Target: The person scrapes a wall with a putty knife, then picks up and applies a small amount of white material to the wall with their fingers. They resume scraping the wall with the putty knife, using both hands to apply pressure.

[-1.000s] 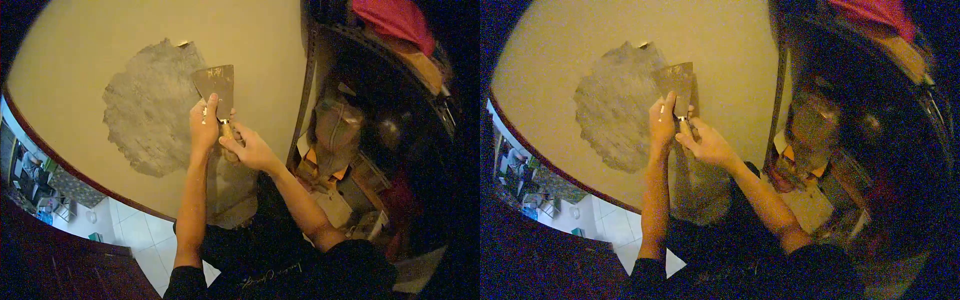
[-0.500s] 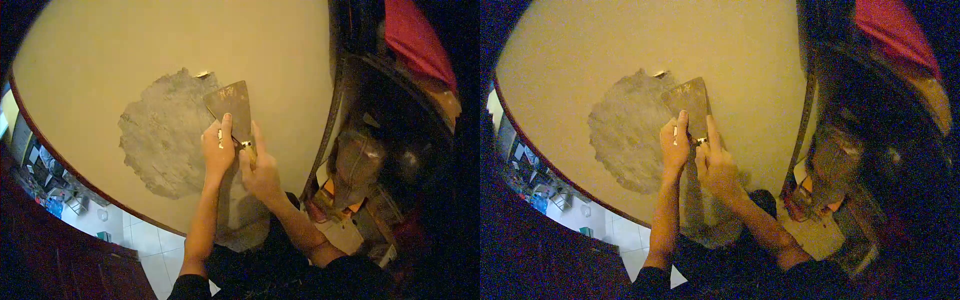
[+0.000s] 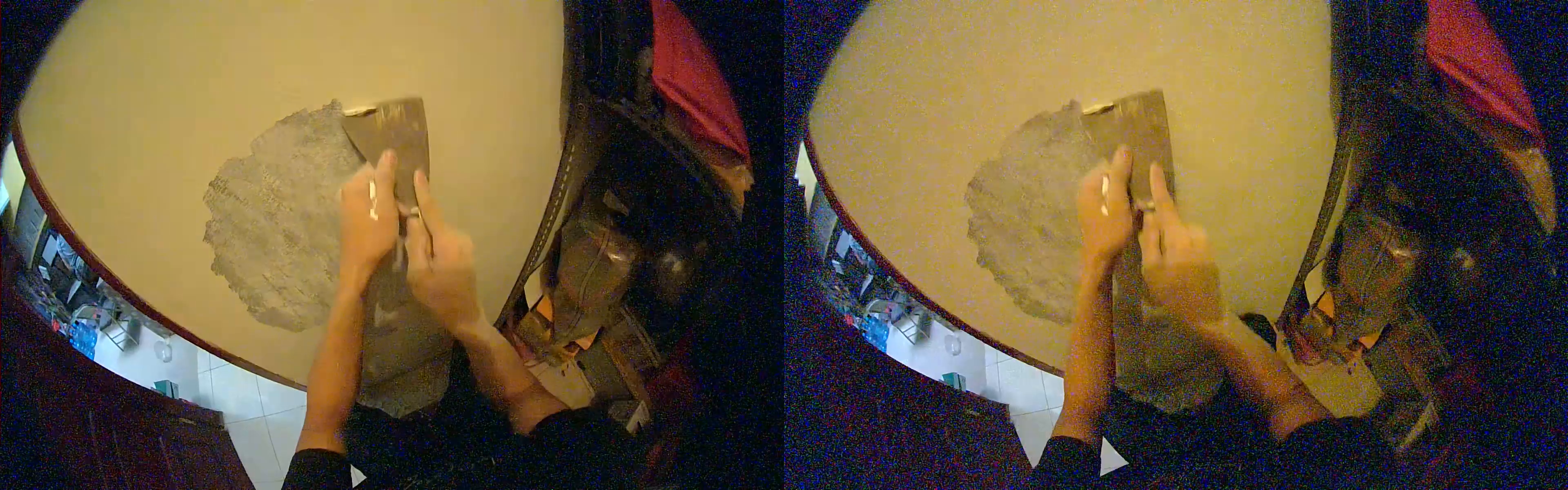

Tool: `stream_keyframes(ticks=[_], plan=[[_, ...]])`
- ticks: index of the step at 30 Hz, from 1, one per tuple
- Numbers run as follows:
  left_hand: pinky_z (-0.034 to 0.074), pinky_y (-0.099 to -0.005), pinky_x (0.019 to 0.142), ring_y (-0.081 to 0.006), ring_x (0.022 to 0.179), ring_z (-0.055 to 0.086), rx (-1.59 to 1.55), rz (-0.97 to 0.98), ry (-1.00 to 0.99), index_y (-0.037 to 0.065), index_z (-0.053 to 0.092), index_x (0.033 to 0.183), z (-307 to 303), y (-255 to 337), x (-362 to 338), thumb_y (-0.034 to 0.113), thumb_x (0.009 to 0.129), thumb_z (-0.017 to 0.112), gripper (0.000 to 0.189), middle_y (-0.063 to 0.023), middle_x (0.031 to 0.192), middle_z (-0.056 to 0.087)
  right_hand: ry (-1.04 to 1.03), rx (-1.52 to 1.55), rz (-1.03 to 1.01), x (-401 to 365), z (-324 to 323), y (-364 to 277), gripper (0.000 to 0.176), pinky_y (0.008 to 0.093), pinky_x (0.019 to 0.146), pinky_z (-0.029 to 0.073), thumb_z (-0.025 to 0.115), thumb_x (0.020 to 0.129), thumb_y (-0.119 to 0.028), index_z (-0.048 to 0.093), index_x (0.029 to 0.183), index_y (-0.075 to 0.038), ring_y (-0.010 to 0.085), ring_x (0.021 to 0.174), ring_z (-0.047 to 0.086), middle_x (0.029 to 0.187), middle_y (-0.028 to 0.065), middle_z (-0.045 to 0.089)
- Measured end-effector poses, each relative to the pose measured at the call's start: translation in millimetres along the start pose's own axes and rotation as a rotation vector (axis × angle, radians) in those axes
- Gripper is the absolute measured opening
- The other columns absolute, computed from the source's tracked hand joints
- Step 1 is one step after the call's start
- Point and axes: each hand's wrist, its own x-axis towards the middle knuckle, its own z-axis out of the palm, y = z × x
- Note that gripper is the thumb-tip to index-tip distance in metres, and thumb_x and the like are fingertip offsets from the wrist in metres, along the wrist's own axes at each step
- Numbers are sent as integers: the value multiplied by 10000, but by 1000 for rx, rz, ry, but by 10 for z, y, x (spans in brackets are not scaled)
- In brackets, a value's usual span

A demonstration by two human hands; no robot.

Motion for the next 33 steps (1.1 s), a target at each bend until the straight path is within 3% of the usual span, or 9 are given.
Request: stream_keyframes(ticks=[6,13,20,25,26,27,29,32,33], plan=[[410,-386,474,-251,457,563,24,283,123,-12,545,649,1,200,308,306,947,498,439,-139,504,539,21,106,-79,299,-23,-109,516,471,506,442,486,885,-103,378,1369,39,380,516,572,743,271,605],[412,-349,458,-194,462,568,68,-95,-135,8,554,617,-77,-36,-135,344,953,500,478,-109,498,554,4,56,92,-168,-8,-16,497,473,505,437,467,907,-127,391,1394,-67,402,551,585,709,278,588],[440,-302,532,-120,542,554,-187,76,-205,33,577,682,-118,-458,-201,328,957,508,409,-78,584,587,3,-84,91,69,-59,-84,441,400,539,460,477,944,-201,450,1372,-99,294,537,570,763,213,640],[509,-372,652,-214,688,610,17,-299,-661,19,611,919,-423,-1294,-1388,347,938,519,342,-129,765,625,-54,-14,116,-426,-108,402,431,250,455,300,454,968,-123,417,1387,-32,52,537,338,673,-13,449],[514,-400,694,-287,761,646,264,154,-302,54,620,983,-284,-1907,-1926,413,929,516,378,-149,878,662,-82,30,125,-531,-131,375,434,252,527,361,444,970,-120,409,1392,-26,74,612,425,757,24,520],[475,-453,886,-367,1052,580,685,-524,-767,81,581,1190,-168,-2309,-2367,460,923,489,472,-197,1132,611,-110,70,143,-635,-161,350,437,254,598,421,435,971,-117,401,1396,-19,97,687,512,841,60,591],[448,-459,927,-380,1110,548,686,-225,-1003,78,518,1284,-169,-3276,-3464,461,927,481,525,-202,1169,598,-170,79,219,-928,-222,545,443,235,564,372,428,971,-130,397,1402,-29,90,651,447,820,39,546],[491,-438,835,-357,936,628,352,-296,-818,64,597,1172,-505,-2459,-3189,456,928,486,474,-162,1054,658,-238,23,162,-937,-213,592,449,216,556,344,408,971,-124,388,1411,-42,91,644,406,842,33,552],[491,-438,835,-357,936,628,348,-309,-820,64,597,1172,-531,-2416,-3089,456,928,486,474,-162,1054,658,-258,17,224,-969,-225,578,446,269,772,357,412,971,-126,388,1404,-22,157,905,459,1108,95,516]])
